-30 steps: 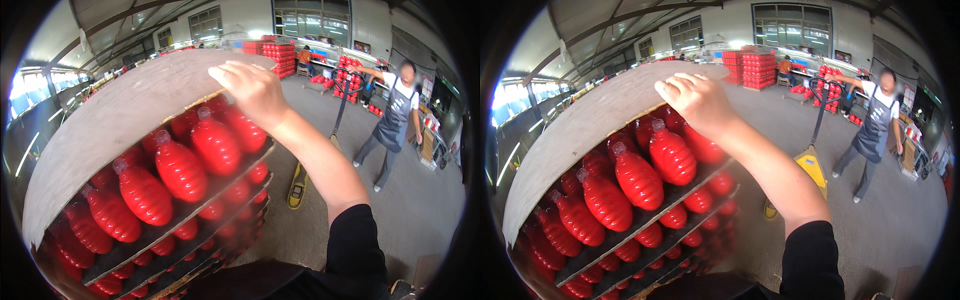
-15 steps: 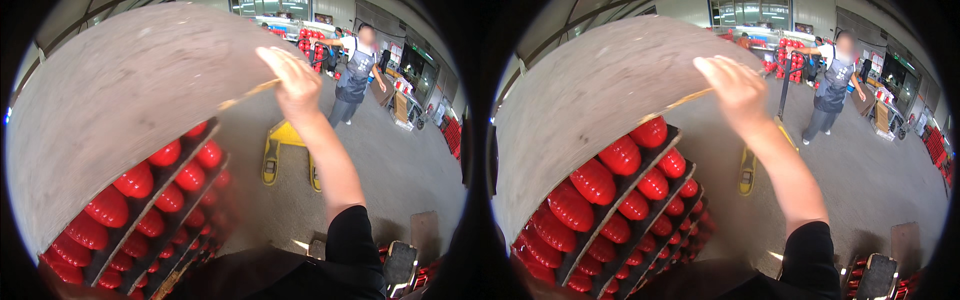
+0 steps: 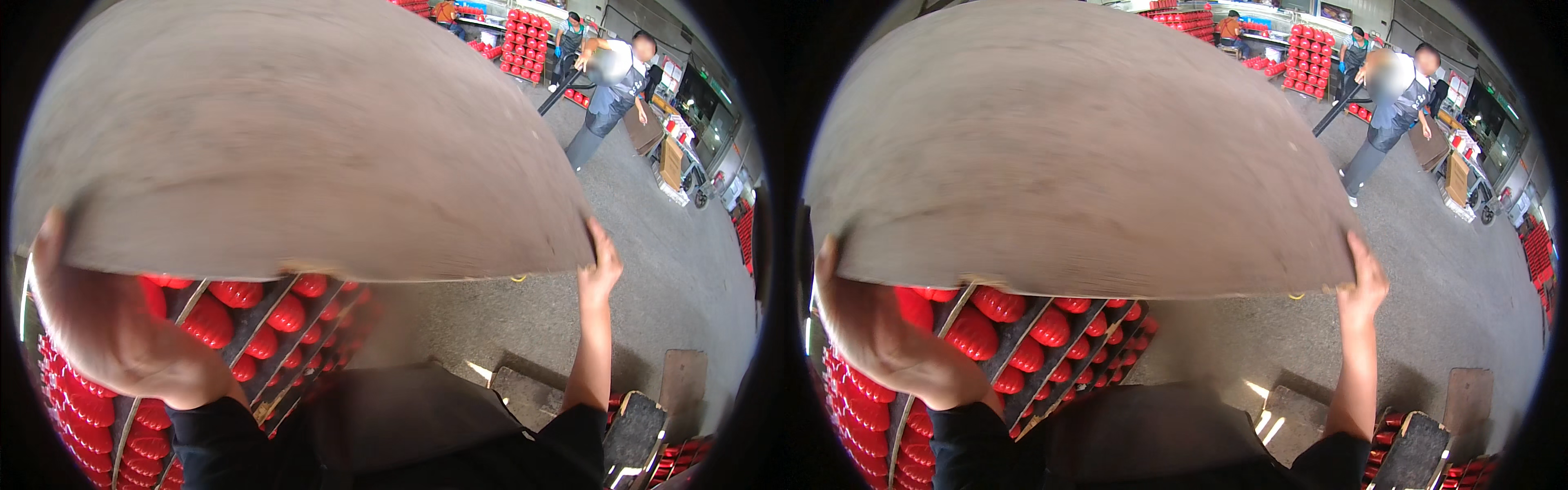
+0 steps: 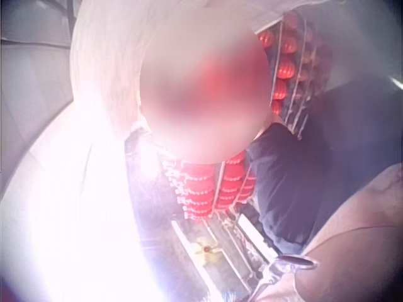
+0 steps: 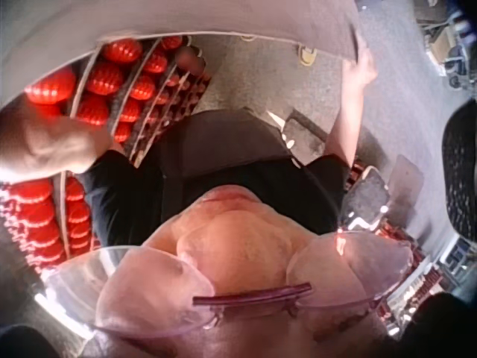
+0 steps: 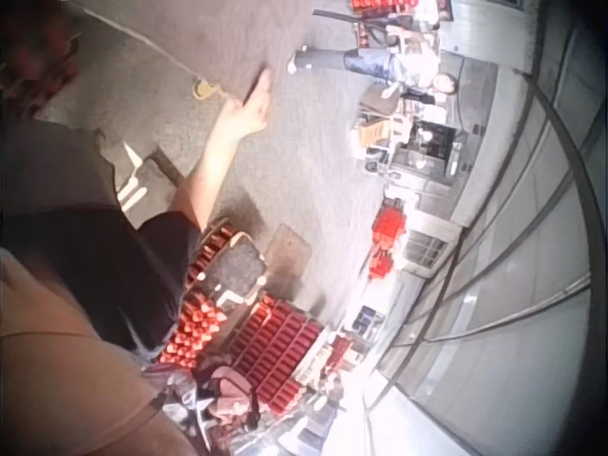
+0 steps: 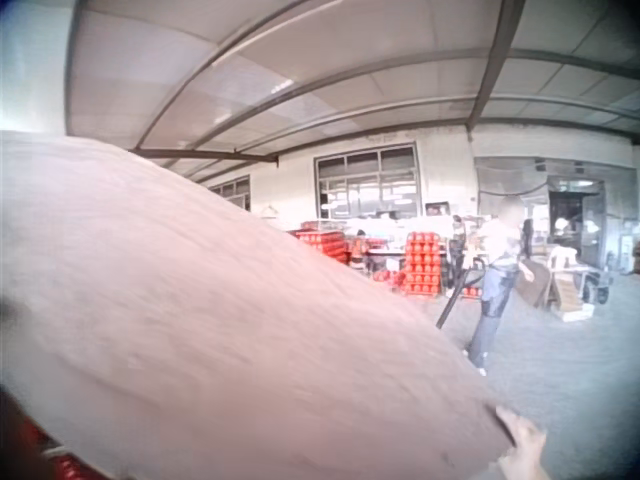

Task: The person moves a white tray, wipes a metal work surface with a cloth, and then repeatedly picks up red plastic containers from a nearby rack and places them onto the work surface. The person handles the containers one at a time and in small groups, arranging them on the surface.

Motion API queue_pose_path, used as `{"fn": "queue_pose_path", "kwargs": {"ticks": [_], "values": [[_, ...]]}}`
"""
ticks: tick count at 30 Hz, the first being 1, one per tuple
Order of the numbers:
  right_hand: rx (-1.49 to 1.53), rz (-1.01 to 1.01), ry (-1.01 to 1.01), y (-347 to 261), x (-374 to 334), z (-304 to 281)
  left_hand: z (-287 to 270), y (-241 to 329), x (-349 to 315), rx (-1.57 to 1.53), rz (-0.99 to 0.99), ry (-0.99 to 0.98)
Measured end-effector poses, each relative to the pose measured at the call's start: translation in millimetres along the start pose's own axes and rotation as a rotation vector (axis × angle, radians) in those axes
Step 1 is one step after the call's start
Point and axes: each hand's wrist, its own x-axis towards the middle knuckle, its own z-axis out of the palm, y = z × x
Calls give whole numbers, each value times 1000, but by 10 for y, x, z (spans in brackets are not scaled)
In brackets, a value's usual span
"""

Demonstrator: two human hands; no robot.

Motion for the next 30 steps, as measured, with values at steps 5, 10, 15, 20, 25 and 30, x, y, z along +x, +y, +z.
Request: {"fn": "queue_pose_path", "kwargs": {"ticks": [5, 10, 15, 20, 25, 30], "values": [[-105, 247, -237, 454, -1086, -413, 560, -735, -418, 41, -270, -274], [-156, 457, -314, 672, -1918, -869, 903, -1689, -869, 70, -726, -494], [-242, 630, -485, 845, -2327, -1506, 960, -2562, -1489, 67, -1070, -535], [-311, 654, -637, 1038, -2496, -1751, 574, -3351, -2042, 272, -1355, -517], [-316, 576, -896, 1245, -2719, -1641, 30, -4088, -2525, 352, -1434, -383], [-376, 601, -1089, 1127, -2844, -1411, -611, -4781, -2705, 1364, -241, -1554]]}}
